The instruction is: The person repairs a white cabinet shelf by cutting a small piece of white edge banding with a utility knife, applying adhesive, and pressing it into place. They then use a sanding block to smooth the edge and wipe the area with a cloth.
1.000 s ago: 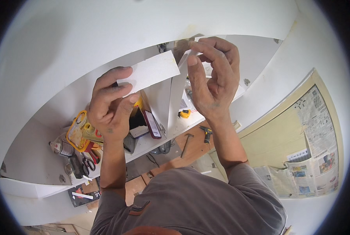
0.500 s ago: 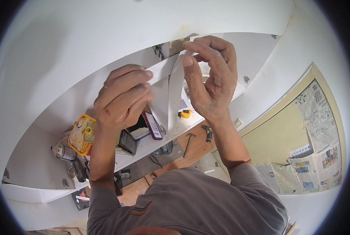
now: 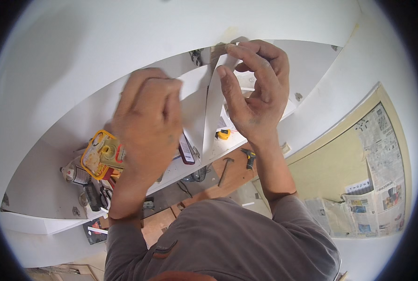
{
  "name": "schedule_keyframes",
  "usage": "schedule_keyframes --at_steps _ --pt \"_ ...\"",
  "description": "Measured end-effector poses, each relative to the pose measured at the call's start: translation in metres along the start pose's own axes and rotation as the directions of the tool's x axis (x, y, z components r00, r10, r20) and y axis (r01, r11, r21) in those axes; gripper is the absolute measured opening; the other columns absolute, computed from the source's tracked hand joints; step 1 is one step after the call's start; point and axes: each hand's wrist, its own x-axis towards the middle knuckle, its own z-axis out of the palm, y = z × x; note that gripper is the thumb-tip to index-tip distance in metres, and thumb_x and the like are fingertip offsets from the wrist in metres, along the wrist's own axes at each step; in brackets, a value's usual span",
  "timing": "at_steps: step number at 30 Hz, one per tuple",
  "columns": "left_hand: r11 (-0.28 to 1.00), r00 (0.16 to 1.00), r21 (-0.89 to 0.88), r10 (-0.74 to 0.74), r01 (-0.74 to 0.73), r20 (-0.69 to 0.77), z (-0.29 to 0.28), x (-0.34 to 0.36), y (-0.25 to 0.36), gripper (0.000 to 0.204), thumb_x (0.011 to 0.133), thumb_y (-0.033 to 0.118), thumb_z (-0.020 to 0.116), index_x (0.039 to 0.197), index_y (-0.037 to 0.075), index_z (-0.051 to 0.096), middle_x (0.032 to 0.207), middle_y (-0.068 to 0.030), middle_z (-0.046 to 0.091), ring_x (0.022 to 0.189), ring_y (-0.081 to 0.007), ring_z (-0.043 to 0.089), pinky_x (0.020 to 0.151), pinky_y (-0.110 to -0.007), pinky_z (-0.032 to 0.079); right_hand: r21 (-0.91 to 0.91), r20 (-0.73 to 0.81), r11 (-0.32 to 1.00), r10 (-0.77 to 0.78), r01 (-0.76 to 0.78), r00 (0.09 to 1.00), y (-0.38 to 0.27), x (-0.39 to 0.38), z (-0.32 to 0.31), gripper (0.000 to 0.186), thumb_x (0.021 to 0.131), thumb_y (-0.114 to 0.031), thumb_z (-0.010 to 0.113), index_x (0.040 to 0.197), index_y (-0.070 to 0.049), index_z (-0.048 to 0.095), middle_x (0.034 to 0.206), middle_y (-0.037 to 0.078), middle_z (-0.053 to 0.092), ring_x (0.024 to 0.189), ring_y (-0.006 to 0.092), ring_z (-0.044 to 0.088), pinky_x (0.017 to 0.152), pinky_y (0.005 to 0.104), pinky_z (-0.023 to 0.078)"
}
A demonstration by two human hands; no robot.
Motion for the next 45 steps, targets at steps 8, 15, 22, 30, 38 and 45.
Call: schedule_keyframes --at_steps 8,15,22,30,38,45 --pt "0.981 0.976 -0.009 -0.195 0.195 -0.099 -0.075 -0.036 -0.012 0.020 0.083 -0.010 0.078 0.096 0.005 0.073 0.100 -0.0083 0.071 0.078 -0.0159 0.067 0.062 -0.025 0.050 -0.061 0.007 0.996 -0.066 0.066 0.998 0.007 0.001 0.002 0.043 0.087 -0.004 0.083 0.129 -0.004 0.073 0.128 0.014 0.057 0.109 0.0188 0.060 0.080 0.0292 0.054" --pt "0.805 0.826 -0.263 -0.561 0.531 -0.050 -0.094 -0.095 -0.050 0.015 0.087 -0.009 0.079 0.095 0.000 0.070 0.100 -0.0071 0.069 0.091 -0.0118 0.063 0.081 -0.024 0.049 0.047 -0.075 0.999 -0.017 0.021 0.997 0.016 -0.010 0.007 0.059 0.090 -0.011 0.083 0.144 -0.006 0.062 0.132 0.015 0.055 0.109 0.0191 0.061 0.081 0.0299 0.056" --pt "0.787 0.805 -0.204 -0.593 0.582 0.012 -0.091 -0.126 -0.063 0.014 0.087 -0.009 0.078 0.094 -0.001 0.070 0.100 -0.0075 0.069 0.090 -0.0134 0.063 0.081 -0.025 0.050 0.040 -0.179 0.999 0.023 -0.016 0.984 0.020 -0.021 0.010 0.062 0.094 -0.011 0.080 0.149 -0.005 0.053 0.133 0.015 0.054 0.111 0.0206 0.061 0.084 0.0309 0.056" --pt "0.550 0.533 -0.346 -0.832 0.760 -0.153 -0.103 -0.166 -0.112 0.013 0.094 -0.008 0.068 0.105 -0.001 0.067 0.105 -0.0087 0.069 0.095 -0.0143 0.065 0.088 -0.028 0.053 0.348 -0.096 0.877 0.384 -0.331 0.918 0.029 -0.047 0.015 0.071 0.099 -0.036 0.076 0.153 -0.002 0.044 0.137 0.017 0.058 0.117 0.0229 0.059 0.098 0.0366 0.051" --pt "0.430 0.331 -0.507 -0.902 0.747 -0.278 -0.182 -0.238 -0.173 0.039 0.093 -0.011 0.061 0.130 0.001 0.059 0.107 -0.0091 0.068 0.098 -0.0167 0.066 0.087 -0.032 0.057 0.408 0.094 0.820 0.400 -0.401 0.912 0.036 -0.045 0.036 0.079 0.106 -0.056 0.054 0.160 -0.001 0.037 0.157 0.022 0.048 0.143 0.0334 0.048 0.120 0.0459 0.037" --pt "0.416 0.266 -0.167 -0.793 0.894 -0.548 -0.218 -0.275 -0.153 0.040 0.092 0.001 0.068 0.132 0.004 0.061 0.105 -0.0065 0.067 0.085 -0.0123 0.057 0.070 -0.028 0.045 0.555 0.089 0.746 0.385 -0.367 0.919 0.055 -0.099 0.017 0.099 0.091 -0.034 0.084 0.163 -0.001 0.024 0.158 0.025 0.040 0.148 0.0337 0.039 0.122 0.0451 0.034"
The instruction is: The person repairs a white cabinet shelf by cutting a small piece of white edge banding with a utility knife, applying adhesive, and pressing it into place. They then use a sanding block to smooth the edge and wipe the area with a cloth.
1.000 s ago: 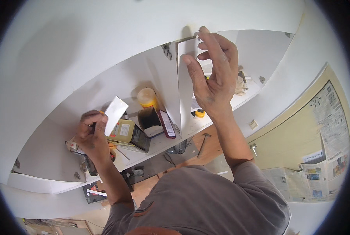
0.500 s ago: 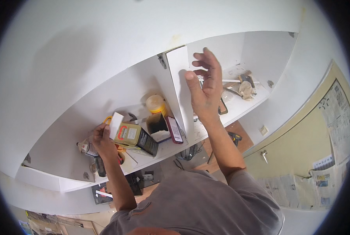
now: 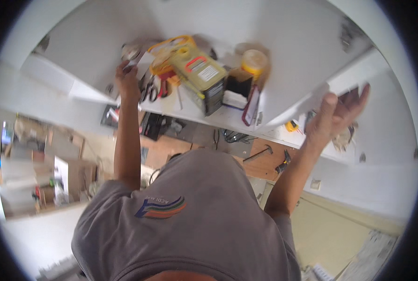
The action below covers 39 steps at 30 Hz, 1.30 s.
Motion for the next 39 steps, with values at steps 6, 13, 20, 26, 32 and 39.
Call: schedule_keyframes --at_steps 6,13,20,26,32,39 --pt "0.995 0.978 0.054 -0.077 0.089 -0.195 -0.047 0.012 -0.077 0.037 0.087 -0.004 0.068 0.124 0.000 0.065 0.101 -0.0093 0.071 0.086 -0.0169 0.065 0.077 -0.030 0.052 -0.339 0.062 0.941 0.035 -0.012 0.997 0.026 -0.034 0.003 0.112 0.082 -0.037 0.090 0.160 0.003 0.020 0.154 0.027 0.037 0.147 0.0373 0.038 0.122 0.0496 0.033" --pt "0.954 0.976 0.224 -0.173 0.200 -0.136 -0.049 -0.041 -0.106 0.031 0.085 -0.003 0.073 0.116 0.000 0.069 0.092 -0.0040 0.069 0.083 -0.0142 0.063 0.074 -0.028 0.050 -0.534 -0.018 0.819 0.236 -0.209 0.972 0.018 -0.054 0.031 0.107 0.079 -0.027 0.094 0.157 0.002 0.027 0.147 0.021 0.041 0.136 0.0336 0.049 0.117 0.0474 0.044" --pt "0.878 0.897 0.475 0.259 -0.063 -0.358 -0.037 -0.027 -0.152 0.025 0.089 0.000 0.064 0.114 0.003 0.065 0.096 -0.0152 0.072 0.089 -0.0336 0.069 0.082 -0.042 0.055 -0.399 -0.003 0.894 0.221 -0.204 0.975 0.031 -0.060 0.025 0.093 0.085 -0.019 0.090 0.154 0.002 0.031 0.143 0.020 0.045 0.128 0.0295 0.055 0.110 0.0427 0.053" --pt "0.398 0.823 0.835 0.558 -0.379 0.107 -0.031 -0.003 -0.162 0.027 0.089 0.007 0.060 0.116 0.008 0.066 0.108 -0.0120 0.065 0.108 -0.0385 0.058 0.094 -0.052 0.045 -0.343 -0.013 0.894 0.301 -0.287 0.954 0.024 -0.060 0.034 0.083 0.089 -0.011 0.085 0.150 0.003 0.032 0.143 0.024 0.048 0.128 0.0305 0.057 0.108 0.0434 0.056" --pt "0.503 0.856 0.711 0.430 -0.491 0.287 -0.018 -0.018 -0.206 0.034 0.092 0.021 0.067 0.124 0.009 0.067 0.120 -0.0170 0.069 0.119 -0.0426 0.058 0.100 -0.055 0.043 -0.426 -0.083 0.843 0.324 -0.327 0.943 0.030 -0.067 0.000 0.081 0.086 -0.018 0.090 0.145 0.009 0.042 0.132 0.023 0.061 0.120 0.0267 0.060 0.102 0.0402 0.054" --pt "0.694 0.880 0.656 0.465 -0.296 -0.095 -0.059 -0.051 -0.143 0.028 0.105 0.018 0.056 0.121 -0.003 0.067 0.113 -0.0216 0.074 0.103 -0.0407 0.070 0.090 -0.053 0.054 -0.326 0.111 0.904 0.328 -0.277 0.938 0.032 -0.060 0.019 0.136 0.072 -0.040 0.097 0.163 0.007 0.009 0.152 0.031 0.044 0.138 0.0389 0.052 0.116 0.0458 0.041"
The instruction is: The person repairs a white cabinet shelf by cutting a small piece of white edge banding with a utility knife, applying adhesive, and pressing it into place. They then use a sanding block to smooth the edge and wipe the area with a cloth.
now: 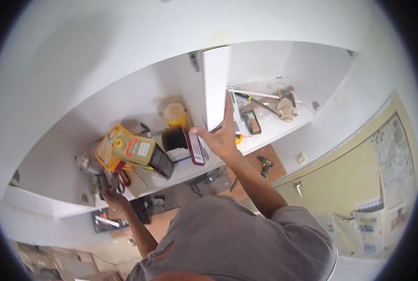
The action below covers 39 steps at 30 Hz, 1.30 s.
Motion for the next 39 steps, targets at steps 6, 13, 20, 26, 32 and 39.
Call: schedule_keyframes --at_steps 6,13,20,26,32,39 --pt "0.937 0.980 -0.332 0.155 -0.107 0.122 -0.015 0.012 0.146 0.019 0.102 0.012 0.066 0.115 -0.002 0.068 0.103 -0.0203 0.073 0.093 -0.0340 0.071 0.083 -0.041 0.055 0.077 -0.044 0.978 -0.189 0.191 0.981 -0.011 0.008 -0.020 0.126 0.083 -0.047 0.088 0.164 0.006 0.009 0.155 0.036 0.040 0.147 0.0398 0.042 0.121 0.0478 0.034" --pt "0.578 0.753 -0.631 0.658 -0.518 -0.016 -0.052 0.033 0.336 0.018 0.092 -0.005 0.067 0.109 0.000 0.069 0.095 -0.0154 0.070 0.085 -0.0324 0.067 0.077 -0.040 0.054 0.189 -0.089 0.947 -0.248 0.261 0.965 -0.026 0.013 -0.039 0.098 0.098 -0.046 0.072 0.164 0.003 0.018 0.159 0.029 0.042 0.147 0.0376 0.045 0.118 0.0474 0.038" --pt "0.108 0.297 -0.479 0.892 -0.871 -0.340 -0.119 0.058 0.494 0.025 0.085 0.000 0.075 0.110 0.005 0.074 0.098 -0.0078 0.070 0.092 -0.0281 0.063 0.086 -0.041 0.046 0.080 -0.326 0.842 -0.484 0.533 0.813 -0.064 0.035 -0.045 0.068 0.102 -0.034 0.068 0.154 0.001 0.042 0.147 0.024 0.057 0.129 0.0333 0.058 0.101 0.0442 0.048" --pt "0.095 0.216 -0.339 0.916 -0.936 -0.339 -0.101 0.062 0.540 0.029 0.085 0.011 0.080 0.114 0.017 0.078 0.108 -0.0004 0.067 0.105 -0.0246 0.057 0.092 -0.039 0.039 -0.087 -0.249 0.709 -0.696 0.700 0.674 -0.098 0.062 -0.058 0.062 0.102 -0.034 0.066 0.150 0.001 0.048 0.141 0.022 0.064 0.128 0.0394 0.057 0.107 0.0480 0.045" --pt "0.183 0.258 -0.250 0.915 -0.951 -0.310 -0.090 0.058 0.544 0.028 0.087 0.019 0.080 0.115 0.021 0.078 0.110 0.0030 0.063 0.109 -0.0234 0.053 0.091 -0.042 0.034 -0.134 -0.226 0.675 -0.734 0.726 0.640 -0.098 0.072 -0.057 0.060 0.102 -0.036 0.065 0.147 0.001 0.051 0.140 0.021 0.065 0.129 0.0422 0.056 0.112 0.0501 0.041" --pt "0.199 0.269 -0.232 0.906 -0.952 -0.328 -0.084 0.058 0.548 0.027 0.084 0.018 0.081 0.111 0.023 0.079 0.108 0.0050 0.061 0.108 -0.0229 0.052 0.090 -0.044 0.032 -0.140 -0.219 0.675 -0.734 0.724 0.642 -0.101 0.077 -0.057 0.061 0.102 -0.039 0.064 0.147 0.000 0.052 0.140 0.021 0.065 0.127 0.0431 0.057 0.113 0.0505 0.040"
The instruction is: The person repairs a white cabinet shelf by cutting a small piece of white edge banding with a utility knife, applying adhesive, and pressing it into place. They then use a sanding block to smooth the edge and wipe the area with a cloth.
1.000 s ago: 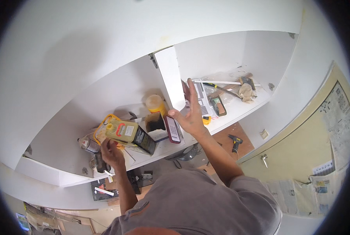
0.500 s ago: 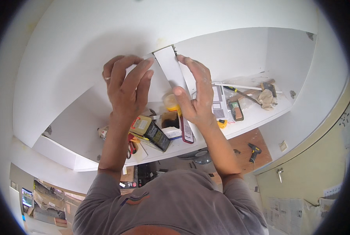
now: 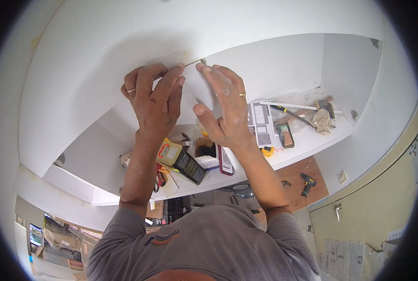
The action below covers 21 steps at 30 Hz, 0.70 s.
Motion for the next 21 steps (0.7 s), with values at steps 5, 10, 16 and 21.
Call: schedule_keyframes --at_steps 5,10,16,21 --pt "1.000 1.000 -0.020 0.002 -0.002 -0.008 0.0010 -0.0013 -0.0019 0.030 0.083 0.016 0.081 0.111 0.027 0.078 0.108 0.0057 0.061 0.108 -0.0227 0.052 0.090 -0.045 0.031 0.011 -0.007 0.999 -0.031 0.031 0.999 0.0023 0.0006 0.0006 0.060 0.101 -0.037 0.065 0.147 0.000 0.053 0.141 0.021 0.065 0.127 0.0436 0.057 0.112 0.0508 0.041" --pt "1.000 1.000 0.001 0.005 -0.005 0.003 0.0009 -0.0004 -0.0005 0.032 0.082 0.016 0.082 0.112 0.027 0.078 0.108 0.0053 0.060 0.108 -0.0229 0.052 0.090 -0.045 0.031 -0.003 -0.010 0.999 -0.044 0.044 0.999 0.0015 0.0034 0.0014 0.059 0.099 -0.035 0.067 0.144 0.001 0.055 0.140 0.021 0.065 0.126 0.0436 0.057 0.111 0.0502 0.042" --pt "1.000 1.000 -0.013 0.004 -0.004 0.012 -0.0009 0.0016 0.0008 0.030 0.084 0.016 0.080 0.112 0.025 0.077 0.109 0.0044 0.060 0.109 -0.0230 0.051 0.091 -0.044 0.031 -0.019 -0.011 0.999 -0.038 0.037 0.999 -0.0022 0.0047 -0.0009 0.057 0.100 -0.034 0.067 0.142 0.002 0.057 0.139 0.022 0.065 0.126 0.0428 0.057 0.111 0.0500 0.042" --pt "0.999 1.000 -0.030 -0.024 0.024 -0.004 -0.0022 0.0028 0.0013 0.027 0.085 0.017 0.080 0.111 0.021 0.077 0.107 0.0035 0.061 0.108 -0.0229 0.052 0.091 -0.043 0.031 0.053 -0.078 0.997 0.053 -0.049 0.996 -0.0025 -0.0023 -0.0009 0.056 0.101 -0.036 0.066 0.142 0.002 0.056 0.139 0.022 0.065 0.127 0.0393 0.057 0.107 0.0472 0.044"
